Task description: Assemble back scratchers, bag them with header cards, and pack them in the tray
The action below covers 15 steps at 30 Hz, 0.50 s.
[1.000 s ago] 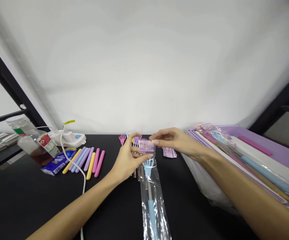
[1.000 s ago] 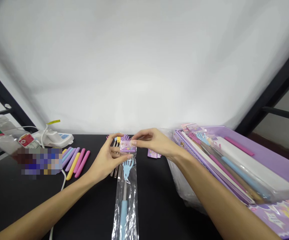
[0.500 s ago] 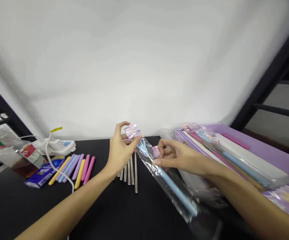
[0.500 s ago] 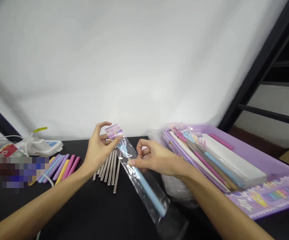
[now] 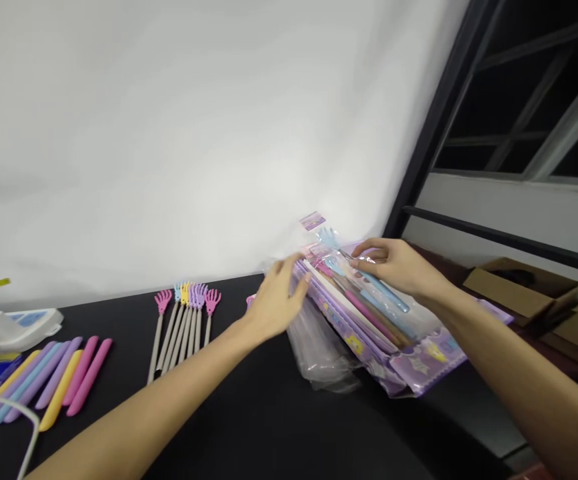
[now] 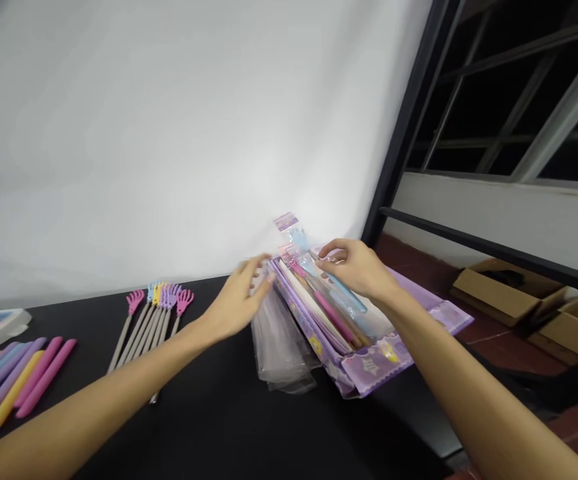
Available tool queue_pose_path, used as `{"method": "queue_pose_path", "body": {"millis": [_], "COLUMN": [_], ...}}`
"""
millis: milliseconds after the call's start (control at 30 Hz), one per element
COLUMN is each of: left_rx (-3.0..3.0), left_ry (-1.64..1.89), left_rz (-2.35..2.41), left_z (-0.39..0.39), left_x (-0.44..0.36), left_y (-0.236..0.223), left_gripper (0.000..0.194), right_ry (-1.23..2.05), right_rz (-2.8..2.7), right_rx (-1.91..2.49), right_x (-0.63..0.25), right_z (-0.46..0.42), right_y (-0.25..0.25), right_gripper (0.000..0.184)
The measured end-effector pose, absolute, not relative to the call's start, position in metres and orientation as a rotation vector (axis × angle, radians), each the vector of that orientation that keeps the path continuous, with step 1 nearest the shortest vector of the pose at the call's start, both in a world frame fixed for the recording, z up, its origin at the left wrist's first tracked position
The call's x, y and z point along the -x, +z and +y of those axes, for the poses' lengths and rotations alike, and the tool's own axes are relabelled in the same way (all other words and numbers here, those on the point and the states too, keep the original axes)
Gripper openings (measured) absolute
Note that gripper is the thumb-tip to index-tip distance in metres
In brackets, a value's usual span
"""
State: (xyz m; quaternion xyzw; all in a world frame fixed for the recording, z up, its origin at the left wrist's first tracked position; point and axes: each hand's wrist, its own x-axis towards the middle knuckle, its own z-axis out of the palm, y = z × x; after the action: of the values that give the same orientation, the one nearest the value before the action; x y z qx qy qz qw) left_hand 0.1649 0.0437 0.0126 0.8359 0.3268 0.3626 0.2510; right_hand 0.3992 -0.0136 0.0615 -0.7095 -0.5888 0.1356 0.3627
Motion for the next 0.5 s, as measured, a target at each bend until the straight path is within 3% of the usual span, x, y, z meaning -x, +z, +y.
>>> {"method": "queue_pose_path", "body": {"millis": [200,500], "left_rx": [-2.512,-2.59], "left_ry": [0.849,0.845], "left_rz": [0.769,0.803], "left_z": [0.03,0.033], "left_x": [-0.191,-0.185], "left_y": [-0.004,-0.004], "left_gripper": [0.035,0.034], "right_ry": [0.127,-0.222], "right_rz": [-1.653,-1.77], "right_rx": [2.054,2.0], "right_x": [-0.404,-0.385], "right_z": [-0.023,-0.026], "right_y": [0.033,0.043], "right_gripper": [0.011,0.022]}}
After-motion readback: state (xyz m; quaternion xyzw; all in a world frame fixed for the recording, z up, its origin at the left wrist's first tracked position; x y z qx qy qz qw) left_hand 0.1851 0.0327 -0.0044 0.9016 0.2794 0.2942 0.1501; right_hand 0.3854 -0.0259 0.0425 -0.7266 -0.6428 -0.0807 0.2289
